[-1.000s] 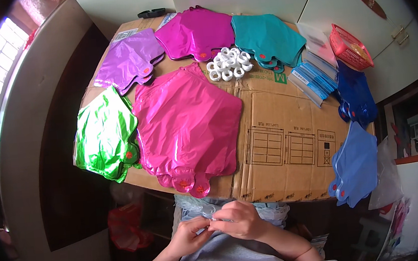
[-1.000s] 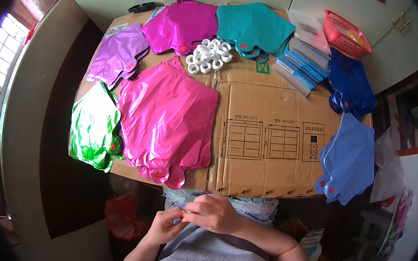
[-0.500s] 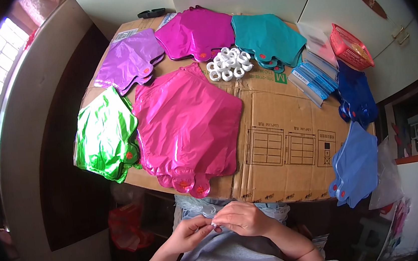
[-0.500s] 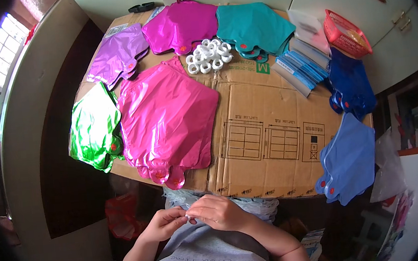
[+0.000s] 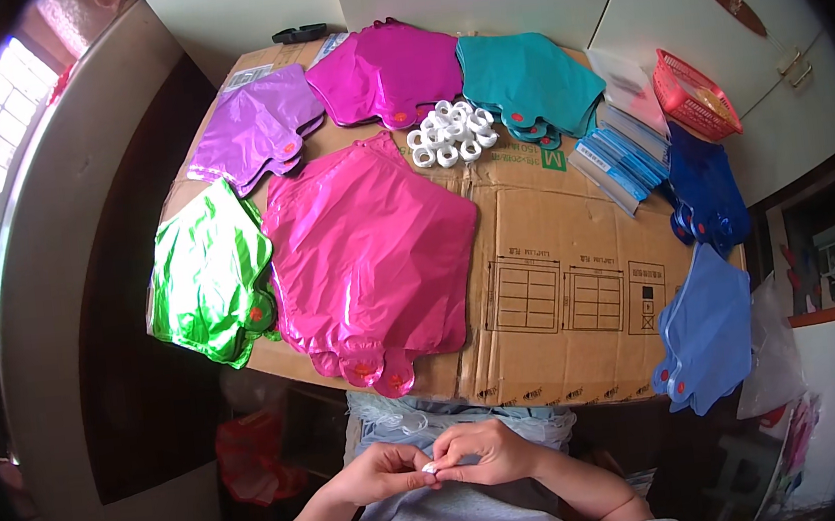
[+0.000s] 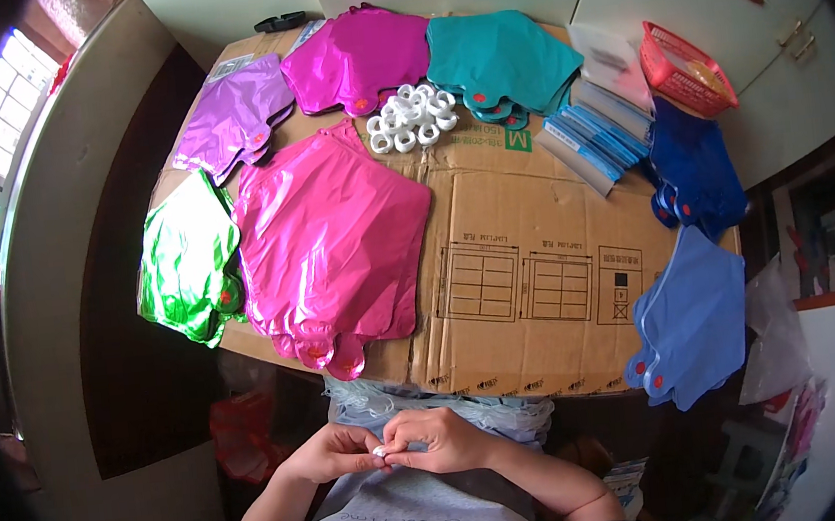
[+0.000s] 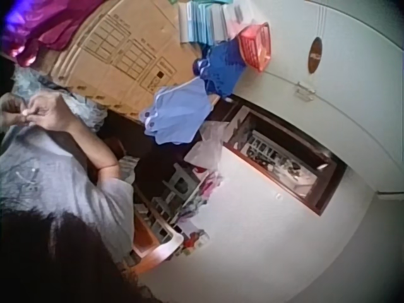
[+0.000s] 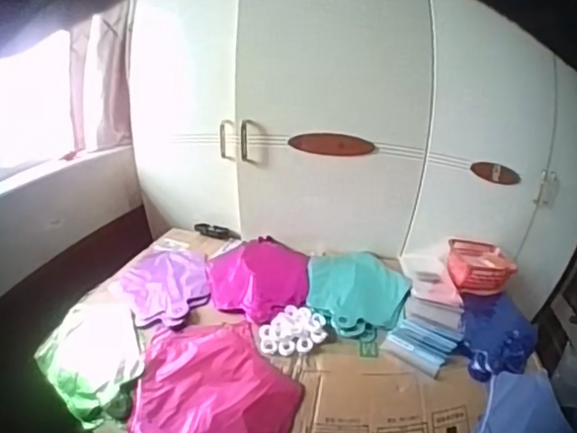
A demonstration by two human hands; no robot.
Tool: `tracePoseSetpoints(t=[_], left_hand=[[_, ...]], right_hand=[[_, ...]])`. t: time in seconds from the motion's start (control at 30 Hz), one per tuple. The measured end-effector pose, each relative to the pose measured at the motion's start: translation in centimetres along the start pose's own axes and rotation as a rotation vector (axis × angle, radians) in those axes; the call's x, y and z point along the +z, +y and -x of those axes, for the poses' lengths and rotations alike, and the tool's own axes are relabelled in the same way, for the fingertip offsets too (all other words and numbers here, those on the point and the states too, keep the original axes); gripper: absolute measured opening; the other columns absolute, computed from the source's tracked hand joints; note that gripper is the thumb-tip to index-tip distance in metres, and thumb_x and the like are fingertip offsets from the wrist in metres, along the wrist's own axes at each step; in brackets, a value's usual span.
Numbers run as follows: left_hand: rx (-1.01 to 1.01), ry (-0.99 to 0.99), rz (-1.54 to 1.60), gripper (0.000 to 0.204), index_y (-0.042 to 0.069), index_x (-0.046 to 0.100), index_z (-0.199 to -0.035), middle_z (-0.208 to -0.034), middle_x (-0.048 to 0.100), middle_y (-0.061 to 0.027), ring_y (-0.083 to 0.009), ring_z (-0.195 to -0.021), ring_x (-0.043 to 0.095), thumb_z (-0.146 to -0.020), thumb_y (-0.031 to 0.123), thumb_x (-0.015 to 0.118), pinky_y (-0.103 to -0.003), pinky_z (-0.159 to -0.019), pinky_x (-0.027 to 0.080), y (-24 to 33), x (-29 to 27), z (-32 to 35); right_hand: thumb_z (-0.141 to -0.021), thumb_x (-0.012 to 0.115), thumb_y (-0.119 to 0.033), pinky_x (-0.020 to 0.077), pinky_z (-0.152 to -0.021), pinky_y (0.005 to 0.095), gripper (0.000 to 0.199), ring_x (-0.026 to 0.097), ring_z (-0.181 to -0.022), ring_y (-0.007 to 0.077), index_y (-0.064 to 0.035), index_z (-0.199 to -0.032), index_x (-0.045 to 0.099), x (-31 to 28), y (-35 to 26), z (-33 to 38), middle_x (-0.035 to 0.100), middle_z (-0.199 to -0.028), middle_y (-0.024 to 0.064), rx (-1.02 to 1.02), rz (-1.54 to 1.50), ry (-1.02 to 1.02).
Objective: Threading plastic connectors and attaching them to foil balloons for decoration prep.
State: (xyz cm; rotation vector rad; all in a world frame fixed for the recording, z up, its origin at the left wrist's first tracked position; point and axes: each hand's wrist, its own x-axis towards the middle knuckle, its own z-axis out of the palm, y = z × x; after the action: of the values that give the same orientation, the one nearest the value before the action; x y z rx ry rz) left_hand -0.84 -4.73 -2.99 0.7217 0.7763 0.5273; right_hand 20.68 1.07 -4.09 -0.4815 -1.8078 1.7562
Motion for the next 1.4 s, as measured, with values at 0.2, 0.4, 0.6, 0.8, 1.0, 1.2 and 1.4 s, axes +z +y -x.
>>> tracePoseSetpoints(t=[0.2, 0.4, 0.6, 0.8, 1.0, 1.2, 1.4], left_hand=[[0.053, 0.053, -0.048, 0.010, -0.002, 0.052, -0.091, -0.088, 0.062, -0.0058, -0.0100, -0.085, 0.059, -0.087, 0.003, 0.060, -0.022, -0.073, 0.047, 0.7, 0.5, 0.0], [0.113, 0.097, -0.213, 0.018, 0.000, 0.042, -0.090, -0.086, 0.057, -0.0055, -0.0107, -0.089, 0.060, -0.085, -0.001, 0.059, -0.022, -0.070, 0.047, 0.8, 0.5, -0.1], [0.180, 0.227, -0.348, 0.024, 0.003, 0.042, -0.089, -0.085, 0.056, -0.0046, -0.0088, -0.081, 0.059, -0.080, -0.002, 0.063, -0.022, -0.071, 0.047, 3.2, 1.6, -0.3], [0.554, 0.461, -0.501, 0.031, 0.005, 0.043, -0.087, -0.086, 0.058, -0.0045, -0.0100, -0.084, 0.058, -0.074, 0.001, 0.070, -0.024, -0.076, 0.045, 4.1, 1.6, -2.1], [0.877, 0.633, -0.041, 0.029, 0.004, 0.046, -0.093, -0.108, 0.056, -0.0118, -0.0147, -0.101, 0.052, -0.074, -0.007, 0.065, -0.028, -0.088, 0.038, 7.0, 1.5, -2.1], [0.837, 0.554, -0.031, 0.018, 0.003, 0.051, -0.083, -0.105, 0.057, -0.0119, -0.0165, -0.102, 0.051, -0.075, -0.007, 0.063, -0.032, -0.091, 0.037, 5.7, 1.2, -1.7], [0.844, 0.666, 0.022, 0.015, 0.002, 0.051, -0.082, -0.102, 0.057, -0.0121, -0.0162, -0.100, 0.052, -0.074, -0.007, 0.060, -0.030, -0.089, 0.037, 4.5, 0.3, -0.1]], right_hand=[[-0.077, 0.068, -0.003, 0.0491, -0.064, 0.0283, 0.008, 0.062, -0.073, 0.0178, -0.0023, -0.079, 0.060, 0.7, 0.5, 0.3, 0.062, -0.084, 0.0076, 0.038, 0.024, 0.021], [-0.078, 0.066, -0.005, 0.0497, -0.063, 0.0287, 0.008, 0.063, -0.072, 0.0188, -0.0023, -0.083, 0.062, 0.4, -1.5, -0.3, 0.062, -0.084, 0.0077, 0.150, 0.112, 0.056], [-0.076, 0.068, -0.005, 0.0518, -0.060, 0.0302, 0.014, 0.063, -0.068, 0.0229, -0.0036, -0.090, 0.066, 0.0, -2.7, -0.6, 0.064, -0.081, 0.0083, -0.058, 0.491, 0.154], [-0.075, 0.067, -0.005, 0.0503, -0.056, 0.0308, 0.010, 0.062, -0.065, 0.0234, -0.0044, -0.085, 0.065, -2.0, -5.9, -2.7, 0.061, -0.075, 0.0074, -0.084, 0.644, 0.262], [-0.082, 0.064, -0.009, 0.0481, -0.056, 0.0261, 0.009, 0.062, -0.065, 0.0116, -0.0022, -0.086, 0.070, -10.9, -6.2, -8.9, 0.068, -0.076, 0.0076, 0.130, 0.392, 0.436], [-0.082, 0.064, -0.012, 0.0434, -0.050, 0.0211, 0.014, 0.056, -0.057, 0.0069, 0.0012, -0.086, 0.068, -23.1, -3.1, -16.8, 0.063, -0.068, 0.0032, 0.391, 0.264, 0.641], [-0.073, 0.068, -0.017, 0.0491, -0.056, 0.0274, 0.013, 0.061, -0.059, 0.0138, -0.0050, -0.076, 0.070, -24.9, -2.1, -21.0, 0.065, -0.064, 0.0071, 0.561, 0.680, 0.657]])
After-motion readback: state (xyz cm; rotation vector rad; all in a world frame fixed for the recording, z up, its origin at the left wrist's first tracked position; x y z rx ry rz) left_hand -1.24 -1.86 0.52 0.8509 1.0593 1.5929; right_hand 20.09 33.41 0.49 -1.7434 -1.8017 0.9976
